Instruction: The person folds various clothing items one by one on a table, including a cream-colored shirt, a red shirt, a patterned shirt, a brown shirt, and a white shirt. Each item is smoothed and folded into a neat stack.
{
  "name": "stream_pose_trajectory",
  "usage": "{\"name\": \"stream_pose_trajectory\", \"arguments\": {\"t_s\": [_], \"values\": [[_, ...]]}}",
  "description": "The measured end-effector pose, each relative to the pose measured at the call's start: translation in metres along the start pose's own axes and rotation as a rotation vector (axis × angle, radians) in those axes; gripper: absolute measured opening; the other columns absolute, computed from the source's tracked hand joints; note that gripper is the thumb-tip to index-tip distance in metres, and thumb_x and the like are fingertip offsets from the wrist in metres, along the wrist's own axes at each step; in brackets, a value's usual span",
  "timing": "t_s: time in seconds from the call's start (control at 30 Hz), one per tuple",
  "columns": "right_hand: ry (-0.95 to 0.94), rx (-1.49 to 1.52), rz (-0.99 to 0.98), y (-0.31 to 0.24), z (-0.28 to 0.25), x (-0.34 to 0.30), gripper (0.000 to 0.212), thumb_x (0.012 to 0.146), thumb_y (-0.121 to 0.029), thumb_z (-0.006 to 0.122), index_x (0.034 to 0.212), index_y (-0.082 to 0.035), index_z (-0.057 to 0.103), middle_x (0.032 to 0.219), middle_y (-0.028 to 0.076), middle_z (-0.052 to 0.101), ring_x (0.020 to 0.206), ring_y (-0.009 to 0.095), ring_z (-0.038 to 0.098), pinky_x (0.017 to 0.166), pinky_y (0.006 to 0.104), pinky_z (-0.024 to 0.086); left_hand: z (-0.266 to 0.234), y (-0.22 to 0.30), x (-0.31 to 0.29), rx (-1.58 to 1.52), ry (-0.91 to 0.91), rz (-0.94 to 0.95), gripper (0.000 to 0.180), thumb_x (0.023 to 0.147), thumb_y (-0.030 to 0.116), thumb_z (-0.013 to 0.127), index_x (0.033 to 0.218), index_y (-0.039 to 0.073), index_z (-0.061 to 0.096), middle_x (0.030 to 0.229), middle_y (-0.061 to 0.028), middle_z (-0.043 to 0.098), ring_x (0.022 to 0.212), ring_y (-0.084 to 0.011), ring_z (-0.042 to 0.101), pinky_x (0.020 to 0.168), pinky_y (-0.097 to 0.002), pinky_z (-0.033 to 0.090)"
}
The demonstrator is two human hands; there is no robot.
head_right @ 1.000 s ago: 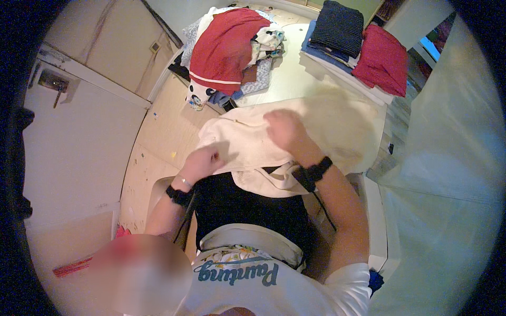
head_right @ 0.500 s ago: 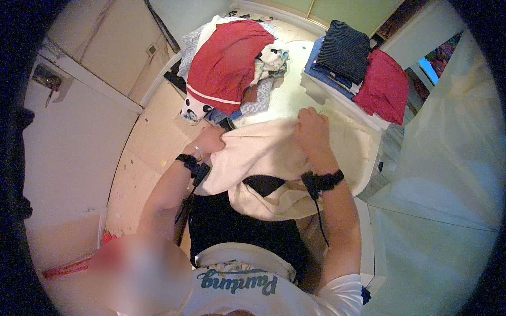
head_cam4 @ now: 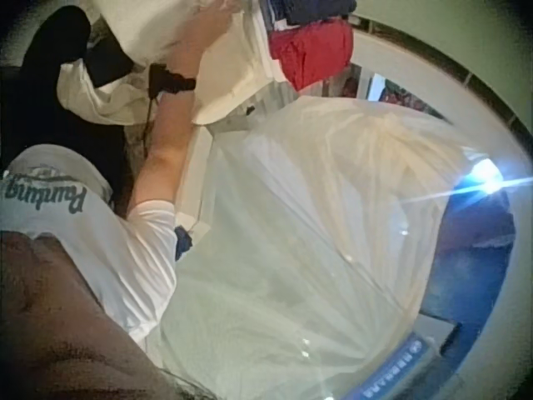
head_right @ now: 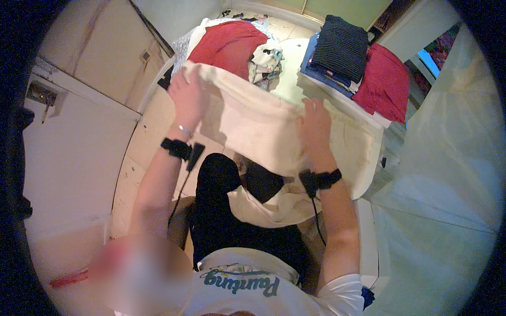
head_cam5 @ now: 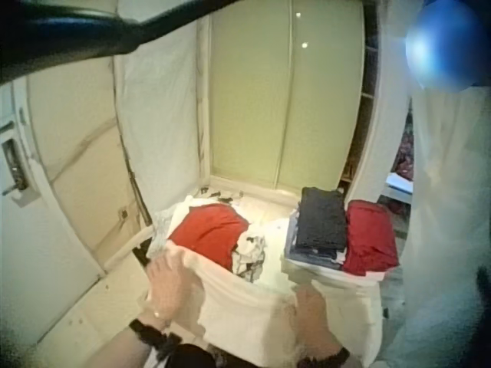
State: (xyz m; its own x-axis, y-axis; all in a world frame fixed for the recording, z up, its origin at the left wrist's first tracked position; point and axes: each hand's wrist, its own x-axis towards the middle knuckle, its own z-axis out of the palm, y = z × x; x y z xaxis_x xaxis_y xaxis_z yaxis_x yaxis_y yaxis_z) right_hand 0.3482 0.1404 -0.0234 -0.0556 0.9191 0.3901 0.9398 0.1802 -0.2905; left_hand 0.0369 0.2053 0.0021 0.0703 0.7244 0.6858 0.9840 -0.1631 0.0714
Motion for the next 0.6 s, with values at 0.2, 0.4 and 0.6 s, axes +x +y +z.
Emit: {"name": "stream_pose_trajectory", "arguments": {"t_s": [0.2, 0.4, 0.6], "values": [[-0.379, -0.113, -0.080, -0.040, 0.011, -0.042, 0.063, 0.080, -0.041, 0.067, 0.136, -0.019, 0.049, 0.147, 0.017, 0.036, 0.134, 0.041, 0.033, 0.103, 0.0656, 0.026, 0.024, 0.051, -0.067, -0.301, -0.401, 0.178, 0.057, 0.077, 0.036, 0.068, 0.130, 0.022, 0.053, 0.143, -0.0184, 0.038, 0.127, -0.0427, 0.037, 0.098, -0.0571, 0.035], [-0.491, -0.129, 0.105, -0.023, 0.013, -0.061, 0.071, 0.078, -0.051, 0.065, 0.140, -0.023, 0.045, 0.152, 0.017, 0.030, 0.140, 0.043, 0.024, 0.106, 0.0697, 0.016, 0.019, 0.055, -0.052, -0.136, -0.520, 0.153, 0.065, 0.076, 0.049, 0.070, 0.134, 0.025, 0.053, 0.151, -0.0191, 0.029, 0.129, -0.0458, 0.035, 0.100, -0.0603, 0.032], [-0.430, -0.034, 0.071, -0.030, 0.007, -0.057, 0.065, 0.079, -0.046, 0.066, 0.134, -0.015, 0.050, 0.145, 0.018, 0.039, 0.132, 0.041, 0.036, 0.106, 0.0618, 0.022, 0.019, 0.019, -0.029, -0.435, -0.302, -0.199, 0.056, 0.079, 0.034, 0.071, 0.127, 0.011, 0.054, 0.136, -0.0267, 0.040, 0.118, -0.0431, 0.046, 0.100, -0.0475, 0.039]]}}
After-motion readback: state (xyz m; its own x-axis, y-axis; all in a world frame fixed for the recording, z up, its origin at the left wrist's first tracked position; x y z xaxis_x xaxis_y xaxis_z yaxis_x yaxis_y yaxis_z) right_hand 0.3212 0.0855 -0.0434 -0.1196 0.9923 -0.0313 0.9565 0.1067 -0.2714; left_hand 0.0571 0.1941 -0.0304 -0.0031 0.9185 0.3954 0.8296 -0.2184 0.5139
